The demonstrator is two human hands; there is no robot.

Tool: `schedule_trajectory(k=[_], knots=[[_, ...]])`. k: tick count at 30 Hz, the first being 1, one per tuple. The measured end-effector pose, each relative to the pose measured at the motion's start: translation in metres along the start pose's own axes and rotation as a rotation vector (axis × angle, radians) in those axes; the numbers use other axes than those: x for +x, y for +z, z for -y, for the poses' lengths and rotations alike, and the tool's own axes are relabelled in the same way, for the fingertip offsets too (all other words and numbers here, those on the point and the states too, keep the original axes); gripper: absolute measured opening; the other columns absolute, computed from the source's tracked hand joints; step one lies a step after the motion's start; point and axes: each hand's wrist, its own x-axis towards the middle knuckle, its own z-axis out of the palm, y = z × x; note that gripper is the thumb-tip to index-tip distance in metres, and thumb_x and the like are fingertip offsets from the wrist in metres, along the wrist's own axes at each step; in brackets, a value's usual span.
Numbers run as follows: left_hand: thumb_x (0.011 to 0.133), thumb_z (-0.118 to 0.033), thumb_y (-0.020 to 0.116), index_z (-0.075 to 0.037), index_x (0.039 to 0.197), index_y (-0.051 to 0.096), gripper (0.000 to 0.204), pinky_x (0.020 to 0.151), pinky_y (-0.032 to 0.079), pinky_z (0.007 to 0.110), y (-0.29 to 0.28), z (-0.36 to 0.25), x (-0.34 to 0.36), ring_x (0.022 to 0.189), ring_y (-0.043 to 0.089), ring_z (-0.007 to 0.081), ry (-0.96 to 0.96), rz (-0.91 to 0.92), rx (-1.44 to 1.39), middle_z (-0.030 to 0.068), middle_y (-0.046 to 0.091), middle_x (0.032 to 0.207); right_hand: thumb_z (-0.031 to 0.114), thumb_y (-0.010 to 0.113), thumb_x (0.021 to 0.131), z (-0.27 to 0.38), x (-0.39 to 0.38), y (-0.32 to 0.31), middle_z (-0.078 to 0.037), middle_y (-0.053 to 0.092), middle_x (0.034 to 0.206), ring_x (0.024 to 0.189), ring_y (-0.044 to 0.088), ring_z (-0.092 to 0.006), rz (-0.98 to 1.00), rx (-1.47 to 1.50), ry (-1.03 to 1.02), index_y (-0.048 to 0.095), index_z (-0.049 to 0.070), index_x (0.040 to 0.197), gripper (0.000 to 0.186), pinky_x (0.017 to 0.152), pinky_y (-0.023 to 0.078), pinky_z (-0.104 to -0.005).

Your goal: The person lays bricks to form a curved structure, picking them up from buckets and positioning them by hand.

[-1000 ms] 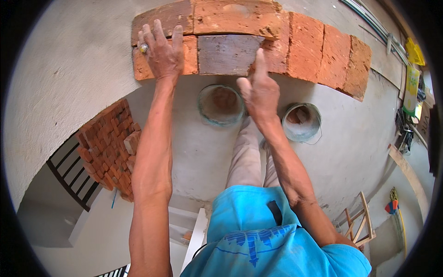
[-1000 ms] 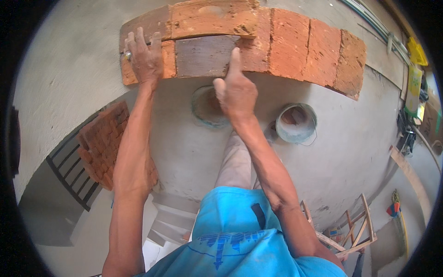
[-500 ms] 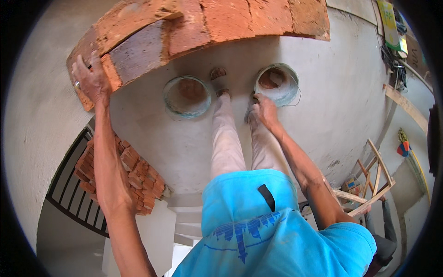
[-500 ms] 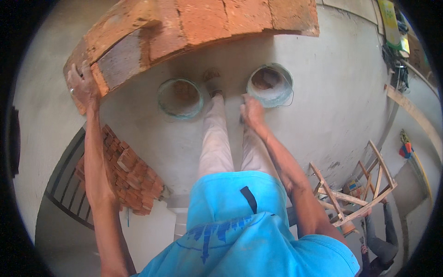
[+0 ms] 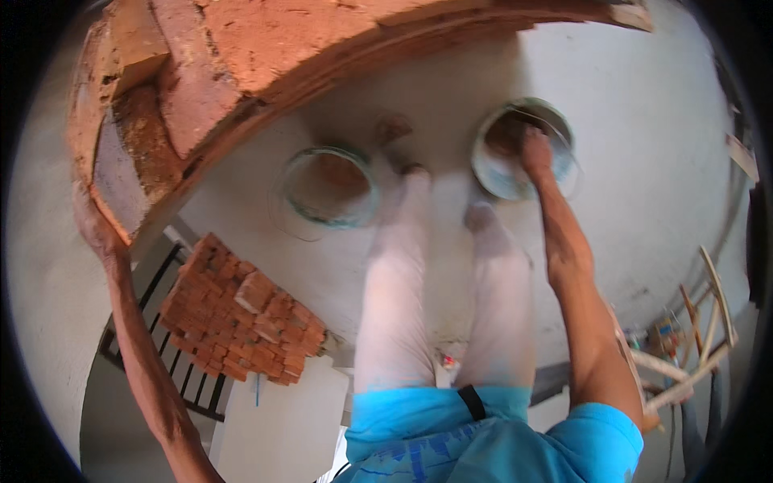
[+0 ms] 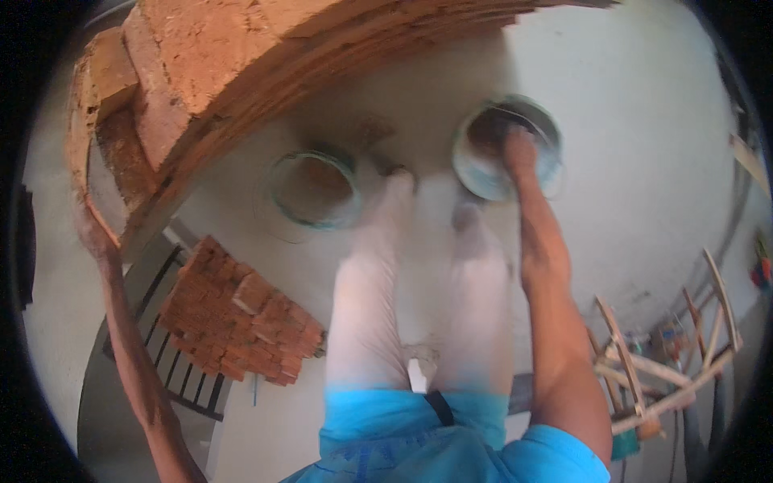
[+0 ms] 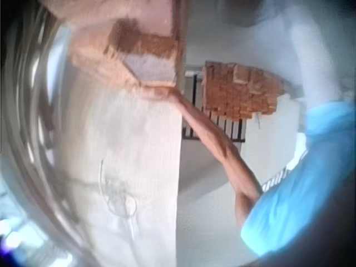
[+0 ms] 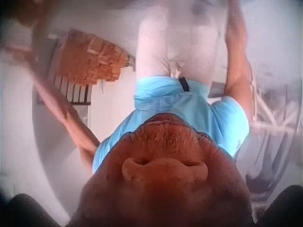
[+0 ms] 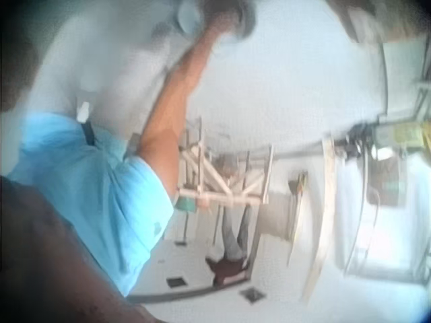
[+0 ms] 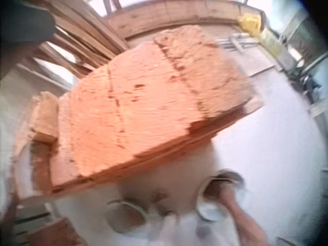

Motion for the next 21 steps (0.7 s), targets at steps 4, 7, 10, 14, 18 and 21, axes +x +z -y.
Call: schedule_trajectory(k=[4, 7, 10, 14, 18, 21], knots=[[0.110, -0.043, 0.040, 0.003, 0.141, 0.053, 0.057, 0.110, 0.040, 0.045, 0.004, 0.033, 0.032, 0.127, 0.053, 0.0285, 0.351, -0.024, 0.396, 0.0172, 0.057, 0.136, 0.021, 0.047, 0.101, -0.097, 0.024, 0.114, -0.019, 0.066, 0.129, 0.093, 0.070, -0.0323, -0.040, -0.137, 0.021, 0.054, 0.012, 0.144, 0.044, 0.070, 0.058, -0.0475], [0.110, -0.046, 0.041, 0.001, 0.140, 0.050, 0.057, 0.105, 0.045, 0.041, 0.019, 0.002, -0.013, 0.122, 0.054, 0.0238, 0.124, -0.060, 0.229, 0.0147, 0.056, 0.131, 0.011, 0.055, 0.092, -0.056, 0.026, 0.102, -0.017, 0.055, 0.142, 0.117, 0.059, -0.0387, -0.346, -0.186, -0.127, 0.054, 0.011, 0.143, 0.051, 0.086, 0.056, -0.0481], [0.109, -0.048, 0.043, -0.001, 0.139, 0.050, 0.056, 0.101, 0.049, 0.039, 0.015, -0.005, -0.021, 0.117, 0.058, 0.0227, 0.100, -0.077, 0.255, 0.0125, 0.057, 0.126, 0.016, 0.059, 0.092, -0.030, 0.038, 0.061, -0.019, 0.061, 0.132, 0.118, 0.061, -0.0344, -0.186, -0.173, -0.102, 0.061, 0.007, 0.134, 0.043, 0.088, 0.054, -0.0500], [0.109, -0.052, 0.041, 0.001, 0.136, 0.050, 0.060, 0.106, 0.043, 0.042, 0.022, -0.009, -0.014, 0.123, 0.052, 0.0244, 0.086, -0.076, 0.267, 0.0146, 0.050, 0.127, 0.015, 0.058, 0.092, -0.043, 0.043, 0.093, -0.021, 0.064, 0.125, 0.115, 0.063, -0.0337, -0.171, -0.039, -0.137, 0.064, 0.005, 0.128, 0.038, 0.088, 0.053, -0.0504], [0.111, -0.046, 0.037, -0.003, 0.141, 0.047, 0.054, 0.093, 0.055, 0.037, 0.011, -0.002, -0.005, 0.115, 0.062, 0.0212, 0.115, -0.056, 0.342, 0.0146, 0.059, 0.127, 0.016, 0.058, 0.093, -0.057, 0.050, 0.147, -0.022, 0.066, 0.124, 0.114, 0.064, -0.0364, -0.453, 0.020, -0.225, 0.062, 0.004, 0.134, 0.043, 0.092, 0.052, -0.0505], [0.111, -0.046, 0.038, -0.002, 0.143, 0.045, 0.055, 0.093, 0.055, 0.038, 0.015, -0.001, -0.012, 0.114, 0.062, 0.0217, 0.134, -0.087, 0.327, 0.0146, 0.058, 0.127, 0.021, 0.059, 0.093, -0.060, 0.051, 0.150, -0.023, 0.065, 0.130, 0.119, 0.061, -0.0385, -0.305, 0.049, -0.151, 0.059, 0.004, 0.140, 0.050, 0.100, 0.049, -0.0496]])
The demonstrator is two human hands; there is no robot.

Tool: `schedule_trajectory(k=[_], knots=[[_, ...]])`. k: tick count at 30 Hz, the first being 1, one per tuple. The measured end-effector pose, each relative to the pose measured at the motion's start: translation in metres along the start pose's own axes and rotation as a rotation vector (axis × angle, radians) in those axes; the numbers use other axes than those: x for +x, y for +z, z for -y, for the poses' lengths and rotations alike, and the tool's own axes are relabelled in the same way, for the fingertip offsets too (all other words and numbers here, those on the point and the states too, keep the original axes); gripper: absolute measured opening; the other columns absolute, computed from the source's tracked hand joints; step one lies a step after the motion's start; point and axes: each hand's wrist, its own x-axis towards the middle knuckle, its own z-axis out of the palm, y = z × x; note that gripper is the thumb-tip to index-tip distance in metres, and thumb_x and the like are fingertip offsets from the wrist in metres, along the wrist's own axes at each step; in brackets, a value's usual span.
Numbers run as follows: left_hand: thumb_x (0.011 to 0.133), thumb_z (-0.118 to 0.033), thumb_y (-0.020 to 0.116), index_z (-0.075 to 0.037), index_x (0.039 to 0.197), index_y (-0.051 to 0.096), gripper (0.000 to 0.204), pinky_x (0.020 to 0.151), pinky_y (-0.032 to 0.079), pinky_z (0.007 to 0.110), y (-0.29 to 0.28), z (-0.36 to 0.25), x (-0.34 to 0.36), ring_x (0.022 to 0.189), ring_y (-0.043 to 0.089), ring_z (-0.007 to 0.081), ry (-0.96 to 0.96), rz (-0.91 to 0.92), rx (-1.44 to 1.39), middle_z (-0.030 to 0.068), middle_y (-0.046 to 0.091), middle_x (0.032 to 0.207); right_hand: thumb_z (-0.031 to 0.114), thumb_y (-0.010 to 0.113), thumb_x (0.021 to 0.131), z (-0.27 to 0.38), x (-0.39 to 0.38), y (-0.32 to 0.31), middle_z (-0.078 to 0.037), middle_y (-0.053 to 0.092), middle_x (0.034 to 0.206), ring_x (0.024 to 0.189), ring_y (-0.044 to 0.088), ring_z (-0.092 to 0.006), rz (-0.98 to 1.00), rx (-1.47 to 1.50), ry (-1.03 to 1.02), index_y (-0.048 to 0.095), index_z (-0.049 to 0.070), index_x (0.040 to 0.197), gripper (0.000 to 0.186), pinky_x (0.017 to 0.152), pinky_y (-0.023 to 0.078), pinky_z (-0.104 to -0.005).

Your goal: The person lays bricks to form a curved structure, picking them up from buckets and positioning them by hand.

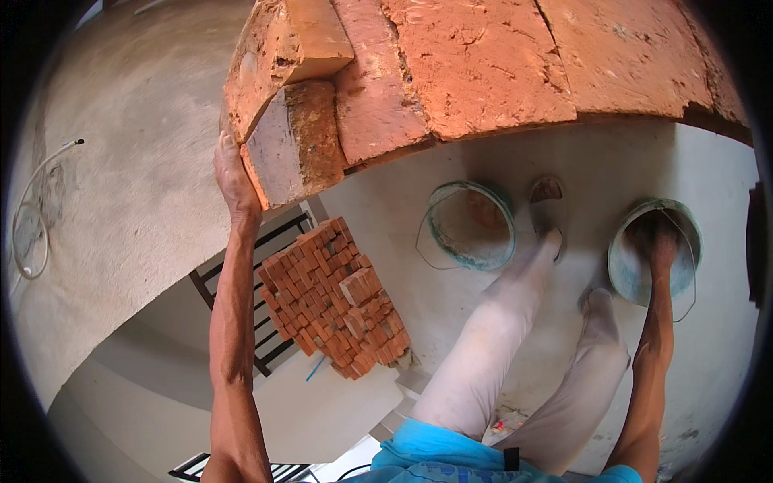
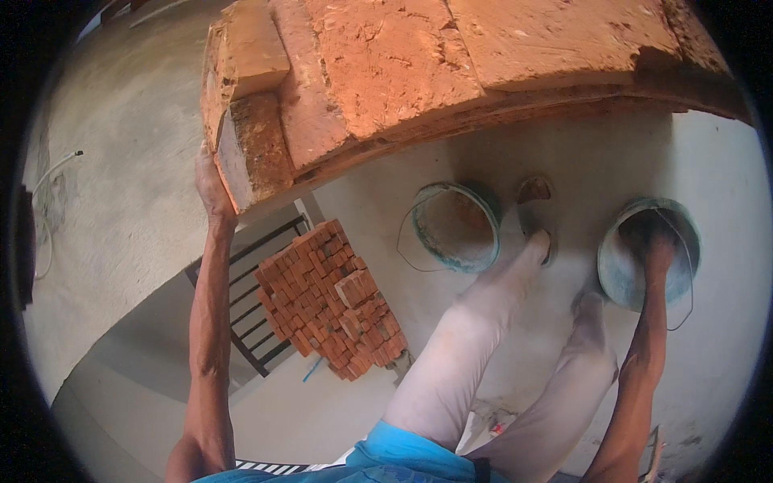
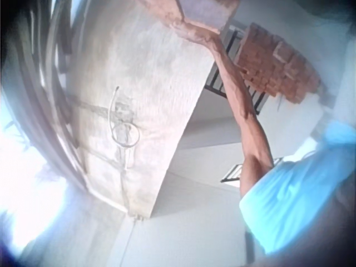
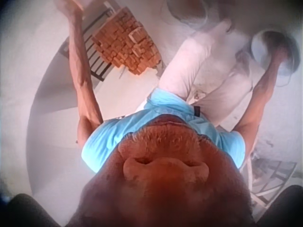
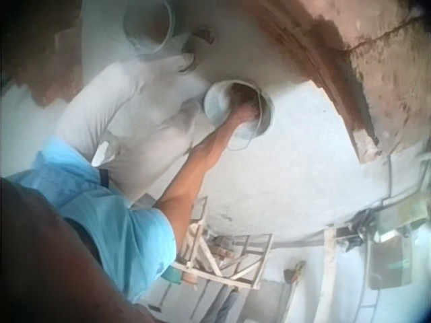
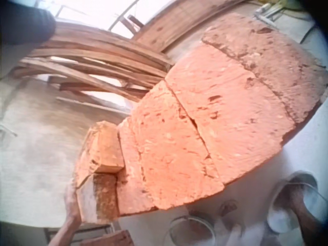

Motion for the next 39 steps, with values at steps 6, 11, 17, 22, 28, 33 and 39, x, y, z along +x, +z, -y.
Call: schedule_trajectory(k=[6, 11, 17, 22, 28, 33, 39], knots=[[0.108, -0.056, 0.037, 0.006, 0.153, 0.038, 0.076, 0.118, 0.031, 0.051, -0.003, 0.002, -0.003, 0.139, 0.042, 0.0391, 0.008, -0.009, 0.152, 0.0282, 0.042, 0.146, 0.030, 0.066, 0.090, 0.038, -0.020, -0.053, -0.020, 0.060, 0.139, 0.121, 0.060, -0.0355, 0.100, -0.235, -0.036, 0.058, 0.005, 0.139, 0.056, 0.101, 0.049, -0.0450], [0.107, -0.058, 0.039, 0.004, 0.152, 0.040, 0.077, 0.120, 0.029, 0.050, 0.006, -0.008, 0.000, 0.143, 0.038, 0.0400, 0.060, -0.048, 0.190, 0.0283, 0.039, 0.151, 0.019, 0.074, 0.086, 0.104, -0.062, -0.197, -0.027, 0.060, 0.133, 0.106, 0.066, -0.0408, 0.170, 0.119, 0.119, 0.060, 0.002, 0.126, 0.046, 0.088, 0.056, -0.0481], [0.105, -0.060, 0.042, 0.005, 0.150, 0.044, 0.079, 0.121, 0.027, 0.049, 0.002, -0.012, -0.007, 0.146, 0.036, 0.0417, 0.069, -0.138, 0.306, 0.0299, 0.040, 0.153, 0.029, 0.080, 0.068, 0.174, -0.105, -0.432, -0.025, 0.069, 0.109, 0.096, 0.067, -0.0392, 0.318, 0.645, 0.156, 0.069, -0.006, 0.108, 0.055, 0.085, 0.053, -0.0451], [0.103, -0.059, 0.047, 0.005, 0.149, 0.045, 0.079, 0.121, 0.027, 0.048, 0.013, -0.020, -0.009, 0.146, 0.034, 0.0430, 0.083, -0.171, 0.264, 0.0302, 0.040, 0.154, 0.026, 0.068, 0.075, 0.241, -0.096, -0.537, -0.004, 0.068, 0.094, 0.085, 0.061, -0.0128, 0.320, 1.398, 0.163, 0.070, -0.006, 0.109, 0.047, 0.077, 0.051, -0.0302], [0.101, -0.057, 0.053, 0.000, 0.149, 0.046, 0.074, 0.119, 0.031, 0.052, 0.020, -0.014, -0.007, 0.146, 0.035, 0.0451, 0.071, -0.223, 0.311, 0.0308, 0.040, 0.154, 0.040, 0.079, 0.085, 0.317, -0.028, -0.601, -0.004, 0.069, 0.102, 0.094, 0.063, -0.0124, 0.150, 1.580, -0.107, 0.068, -0.005, 0.119, 0.058, 0.082, 0.053, -0.0291], [0.100, -0.058, 0.054, -0.002, 0.150, 0.046, 0.076, 0.120, 0.030, 0.054, 0.020, -0.023, -0.012, 0.146, 0.032, 0.0477, 0.040, -0.225, 0.265, 0.0313, 0.038, 0.155, 0.038, 0.084, 0.084, 0.362, -0.001, -0.618, -0.007, 0.069, 0.102, 0.094, 0.064, -0.0126, -0.011, 1.687, -0.136, 0.056, -0.008, 0.136, 0.074, 0.082, 0.054, -0.0275], [0.099, -0.062, 0.054, -0.004, 0.151, 0.045, 0.079, 0.121, 0.028, 0.054, 0.021, -0.014, -0.012, 0.147, 0.029, 0.0470, 0.047, -0.243, 0.298, 0.0292, 0.036, 0.156, 0.010, 0.076, 0.082, 0.396, 0.011, -0.640, -0.005, 0.068, 0.087, 0.074, 0.063, -0.0099, 0.008, 1.386, -0.055, 0.051, -0.008, 0.137, 0.063, 0.068, 0.053, -0.0243]])
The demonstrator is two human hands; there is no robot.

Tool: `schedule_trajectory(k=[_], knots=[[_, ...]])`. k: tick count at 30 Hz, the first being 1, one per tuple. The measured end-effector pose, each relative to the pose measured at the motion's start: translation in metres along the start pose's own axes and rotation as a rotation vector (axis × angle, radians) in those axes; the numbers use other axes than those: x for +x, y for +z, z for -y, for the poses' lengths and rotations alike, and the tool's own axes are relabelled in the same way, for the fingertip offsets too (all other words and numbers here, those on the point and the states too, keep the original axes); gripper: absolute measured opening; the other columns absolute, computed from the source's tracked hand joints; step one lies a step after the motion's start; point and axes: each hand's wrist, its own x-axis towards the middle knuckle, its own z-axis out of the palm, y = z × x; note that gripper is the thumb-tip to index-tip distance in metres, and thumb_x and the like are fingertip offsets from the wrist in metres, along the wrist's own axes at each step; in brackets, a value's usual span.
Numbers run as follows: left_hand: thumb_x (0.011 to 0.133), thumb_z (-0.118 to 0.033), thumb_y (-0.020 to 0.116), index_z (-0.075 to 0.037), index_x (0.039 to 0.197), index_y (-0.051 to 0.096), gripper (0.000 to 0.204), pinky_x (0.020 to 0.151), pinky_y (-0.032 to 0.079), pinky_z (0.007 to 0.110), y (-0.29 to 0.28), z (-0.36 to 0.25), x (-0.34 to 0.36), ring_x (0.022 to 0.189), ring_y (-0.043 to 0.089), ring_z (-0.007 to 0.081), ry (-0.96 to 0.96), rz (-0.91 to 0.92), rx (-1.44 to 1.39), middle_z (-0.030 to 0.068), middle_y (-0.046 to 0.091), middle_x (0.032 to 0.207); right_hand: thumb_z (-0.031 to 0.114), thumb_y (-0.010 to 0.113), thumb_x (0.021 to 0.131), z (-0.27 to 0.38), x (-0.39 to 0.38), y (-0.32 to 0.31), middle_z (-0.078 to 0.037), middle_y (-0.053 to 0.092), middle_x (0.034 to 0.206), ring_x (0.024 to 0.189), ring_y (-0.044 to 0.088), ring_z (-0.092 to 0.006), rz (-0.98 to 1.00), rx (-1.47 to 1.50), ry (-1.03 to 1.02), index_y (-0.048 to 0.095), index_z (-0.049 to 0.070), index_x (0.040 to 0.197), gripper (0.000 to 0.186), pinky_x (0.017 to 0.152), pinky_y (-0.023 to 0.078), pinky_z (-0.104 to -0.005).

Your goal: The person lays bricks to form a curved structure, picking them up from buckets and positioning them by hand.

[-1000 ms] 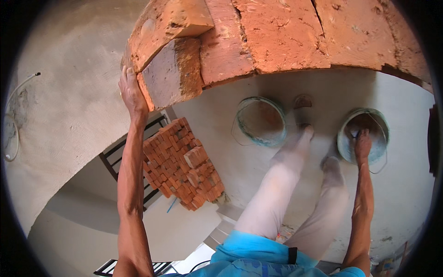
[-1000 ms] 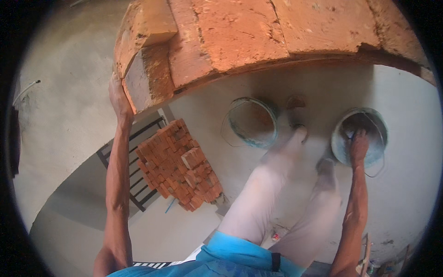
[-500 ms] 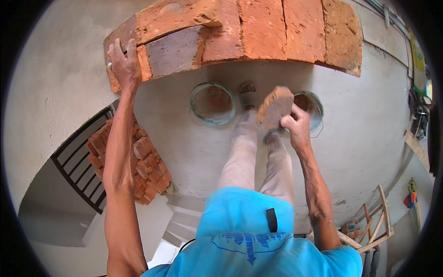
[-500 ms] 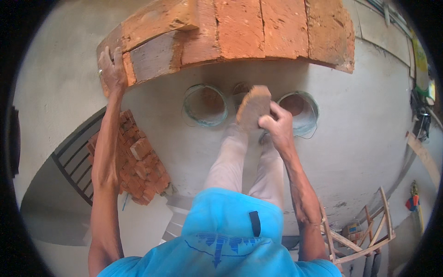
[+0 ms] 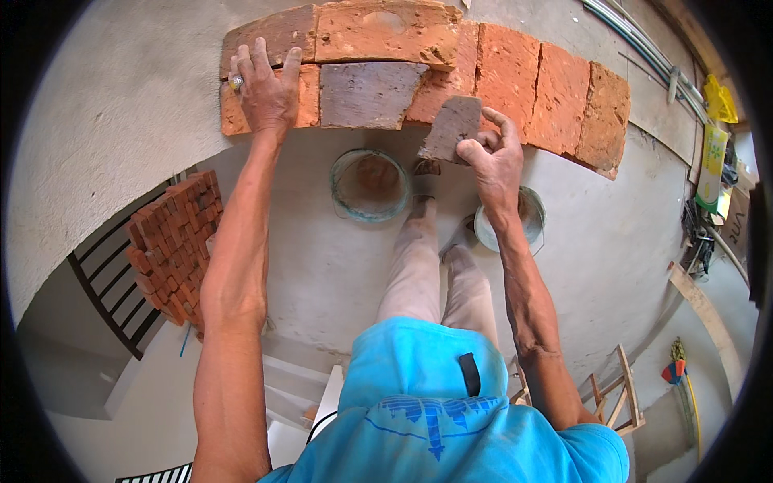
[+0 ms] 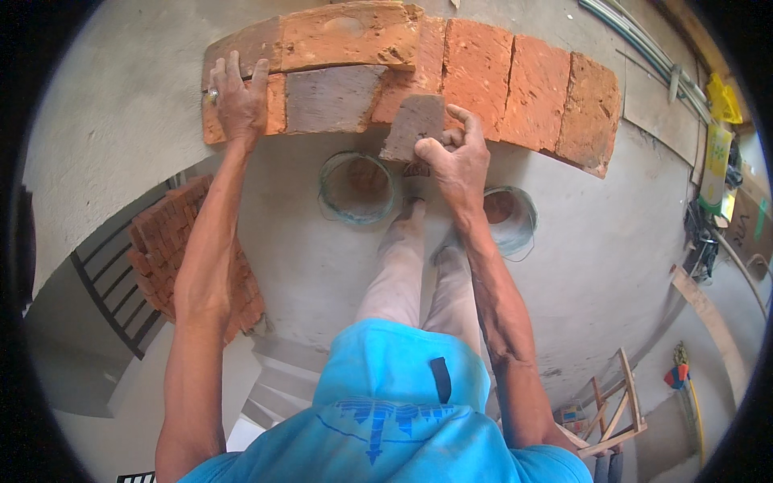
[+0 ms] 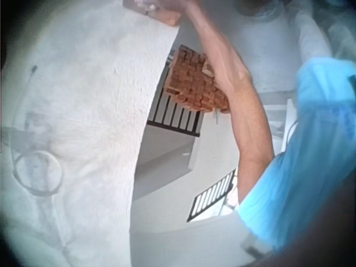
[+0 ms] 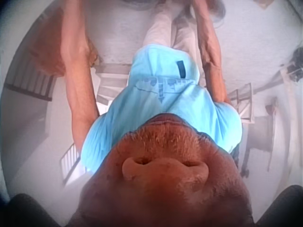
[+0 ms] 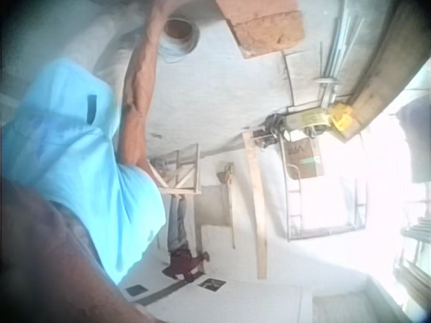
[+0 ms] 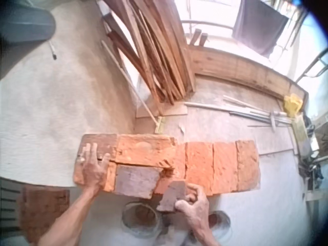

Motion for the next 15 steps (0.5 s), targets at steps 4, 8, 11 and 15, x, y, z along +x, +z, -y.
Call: schedule_trajectory(k=[4, 8, 11, 15], knots=[[0.099, -0.062, 0.055, -0.004, 0.152, 0.045, 0.079, 0.121, 0.027, 0.055, 0.001, 0.000, 0.001, 0.147, 0.029, 0.0461, 0.000, -0.003, 0.028, 0.0279, 0.037, 0.156, 0.011, 0.076, 0.082, 0.006, 0.010, 0.020, -0.005, 0.067, 0.082, 0.071, 0.063, -0.0095, -0.030, 0.079, 0.033, 0.054, -0.007, 0.132, 0.057, 0.062, 0.052, -0.0243], [0.098, -0.061, 0.055, -0.005, 0.152, 0.045, 0.079, 0.120, 0.029, 0.055, -0.001, -0.001, -0.001, 0.147, 0.030, 0.0458, -0.006, -0.004, 0.026, 0.0269, 0.038, 0.155, 0.011, 0.075, 0.083, 0.016, 0.021, 0.033, -0.005, 0.068, 0.082, 0.071, 0.064, -0.0098, -0.061, 0.134, 0.058, 0.055, -0.007, 0.129, 0.053, 0.059, 0.052, -0.0247], [0.098, -0.061, 0.056, -0.004, 0.151, 0.045, 0.078, 0.120, 0.030, 0.055, -0.002, -0.003, -0.002, 0.146, 0.031, 0.0457, 0.000, -0.008, 0.050, 0.0263, 0.039, 0.154, 0.014, 0.075, 0.085, 0.015, 0.026, 0.035, -0.009, 0.069, 0.082, 0.071, 0.066, -0.0132, -0.041, 0.124, 0.053, 0.057, -0.007, 0.127, 0.050, 0.060, 0.054, -0.0282], [0.099, -0.060, 0.056, -0.004, 0.151, 0.046, 0.077, 0.119, 0.031, 0.055, -0.002, -0.005, 0.000, 0.145, 0.032, 0.0455, 0.010, -0.015, 0.059, 0.0255, 0.039, 0.154, 0.029, 0.071, 0.090, 0.008, 0.033, 0.036, -0.019, 0.072, 0.078, 0.070, 0.073, -0.0281, -0.055, -0.282, -0.191, 0.059, -0.007, 0.117, 0.046, 0.062, 0.057, -0.0401]])
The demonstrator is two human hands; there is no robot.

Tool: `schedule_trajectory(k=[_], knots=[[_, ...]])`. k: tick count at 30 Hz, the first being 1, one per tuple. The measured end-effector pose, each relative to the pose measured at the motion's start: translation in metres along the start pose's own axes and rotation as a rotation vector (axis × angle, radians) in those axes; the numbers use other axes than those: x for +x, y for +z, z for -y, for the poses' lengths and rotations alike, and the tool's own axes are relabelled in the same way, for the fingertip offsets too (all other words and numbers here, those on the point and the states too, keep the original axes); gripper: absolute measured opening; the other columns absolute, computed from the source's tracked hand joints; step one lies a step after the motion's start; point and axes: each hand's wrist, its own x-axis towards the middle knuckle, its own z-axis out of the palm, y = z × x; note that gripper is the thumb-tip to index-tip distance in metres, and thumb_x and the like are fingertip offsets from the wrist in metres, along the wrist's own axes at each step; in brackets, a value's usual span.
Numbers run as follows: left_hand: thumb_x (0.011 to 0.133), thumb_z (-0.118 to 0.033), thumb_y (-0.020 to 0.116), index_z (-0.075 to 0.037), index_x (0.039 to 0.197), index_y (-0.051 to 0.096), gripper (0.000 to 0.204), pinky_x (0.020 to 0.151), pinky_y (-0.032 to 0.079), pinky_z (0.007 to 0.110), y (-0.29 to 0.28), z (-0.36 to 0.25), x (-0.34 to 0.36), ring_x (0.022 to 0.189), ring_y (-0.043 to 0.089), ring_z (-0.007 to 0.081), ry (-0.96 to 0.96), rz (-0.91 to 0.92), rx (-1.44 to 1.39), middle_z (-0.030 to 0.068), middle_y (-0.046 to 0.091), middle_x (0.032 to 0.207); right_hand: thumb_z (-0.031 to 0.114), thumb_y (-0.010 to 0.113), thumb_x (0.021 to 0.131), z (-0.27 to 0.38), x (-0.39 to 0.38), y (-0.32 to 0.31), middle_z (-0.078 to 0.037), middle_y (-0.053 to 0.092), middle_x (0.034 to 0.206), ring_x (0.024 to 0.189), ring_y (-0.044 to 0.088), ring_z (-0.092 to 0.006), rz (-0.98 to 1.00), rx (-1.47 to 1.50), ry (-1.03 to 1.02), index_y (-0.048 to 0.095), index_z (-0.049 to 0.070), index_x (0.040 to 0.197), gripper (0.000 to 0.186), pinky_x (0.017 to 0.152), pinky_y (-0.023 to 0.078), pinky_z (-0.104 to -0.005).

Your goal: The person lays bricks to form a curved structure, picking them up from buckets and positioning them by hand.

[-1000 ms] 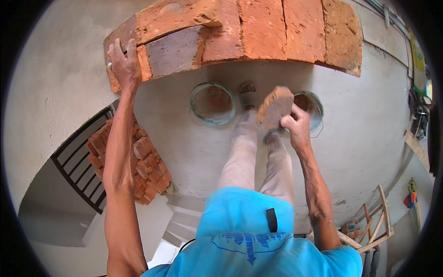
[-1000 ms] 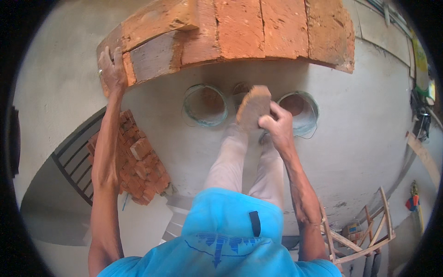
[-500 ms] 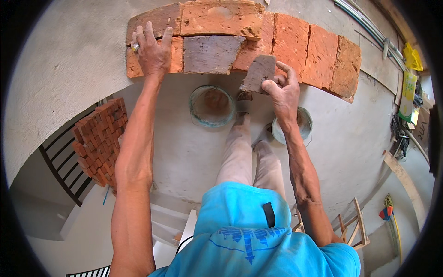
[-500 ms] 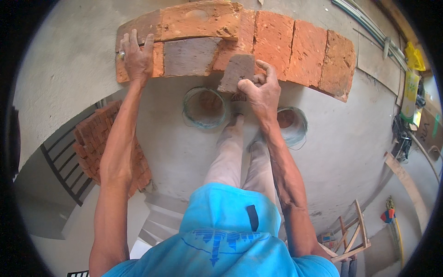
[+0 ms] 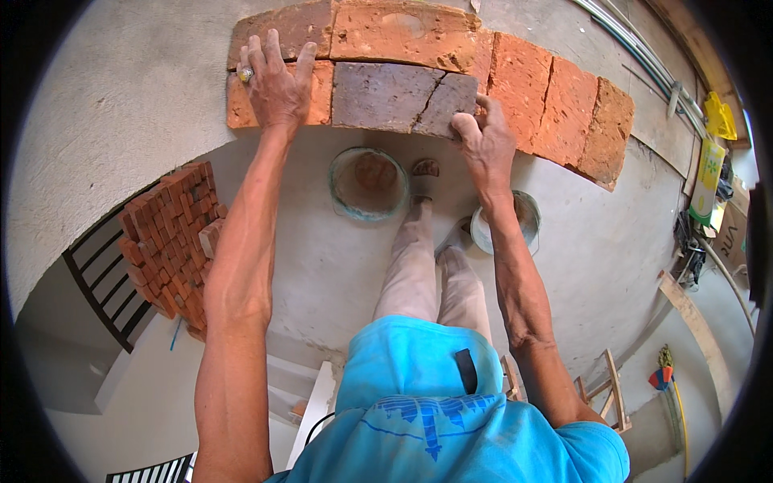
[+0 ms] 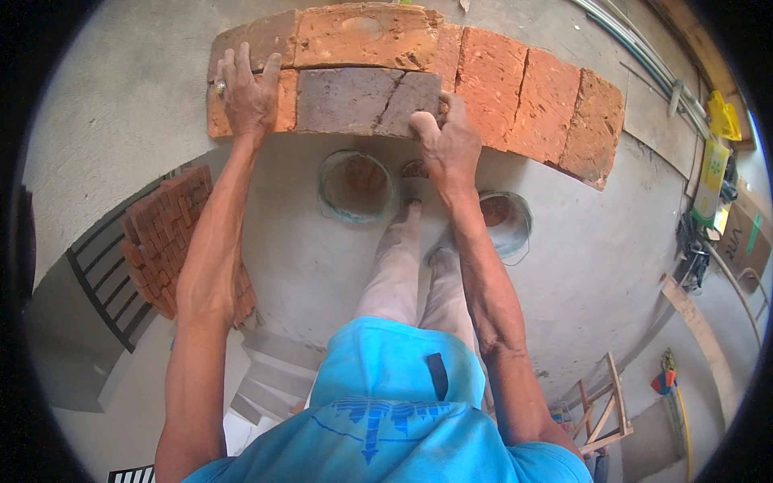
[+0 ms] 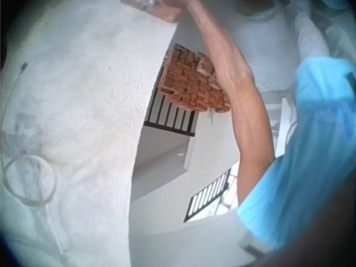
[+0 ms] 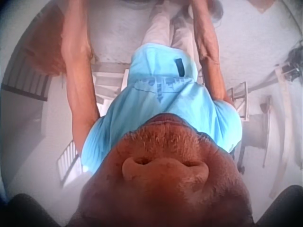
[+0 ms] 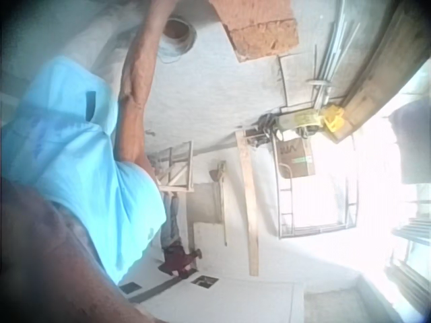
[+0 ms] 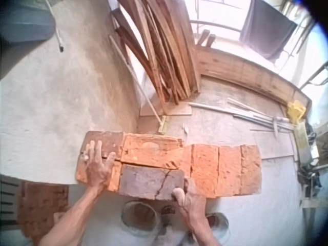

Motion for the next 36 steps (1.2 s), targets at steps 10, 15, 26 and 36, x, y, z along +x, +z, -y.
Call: schedule_trajectory(k=[10, 15, 26, 36], knots=[[0.099, -0.061, 0.056, -0.005, 0.151, 0.046, 0.077, 0.119, 0.030, 0.056, 0.002, 0.003, 0.000, 0.146, 0.031, 0.0461, -0.004, -0.012, -0.011, 0.0266, 0.039, 0.154, 0.037, 0.064, 0.093, 0.012, 0.016, -0.012, -0.028, 0.069, 0.074, 0.072, 0.071, -0.0456, 0.154, -0.747, -0.179, 0.062, -0.005, 0.106, 0.044, 0.067, 0.056, -0.0539], [0.099, -0.062, 0.054, -0.005, 0.151, 0.046, 0.078, 0.120, 0.030, 0.056, -0.001, 0.001, -0.002, 0.147, 0.031, 0.0468, -0.007, -0.001, -0.042, 0.0274, 0.039, 0.155, 0.034, 0.064, 0.092, 0.008, 0.012, -0.004, -0.028, 0.069, 0.074, 0.073, 0.070, -0.0468, 0.078, -0.697, -0.100, 0.061, -0.004, 0.102, 0.039, 0.068, 0.056, -0.0547], [0.098, -0.065, 0.054, -0.004, 0.151, 0.046, 0.081, 0.119, 0.029, 0.055, 0.002, 0.006, 0.000, 0.147, 0.030, 0.0471, 0.010, 0.002, -0.078, 0.0269, 0.037, 0.156, 0.033, 0.063, 0.092, 0.011, 0.013, 0.002, -0.030, 0.068, 0.078, 0.078, 0.069, -0.0499, 0.072, -0.604, -0.041, 0.058, -0.003, 0.119, 0.045, 0.073, 0.054, -0.0574], [0.080, -0.078, 0.066, -0.007, 0.158, 0.035, 0.110, 0.126, 0.014, 0.057, -0.028, 0.002, -0.003, 0.154, 0.015, 0.0455, 0.229, 0.150, -0.340, 0.0269, 0.023, 0.164, 0.021, 0.075, 0.081, 0.001, -0.019, -0.030, -0.027, 0.064, 0.123, 0.110, 0.064, -0.0437, 0.031, -0.478, -0.229, 0.047, 0.006, 0.147, 0.074, 0.090, 0.053, -0.0495]])
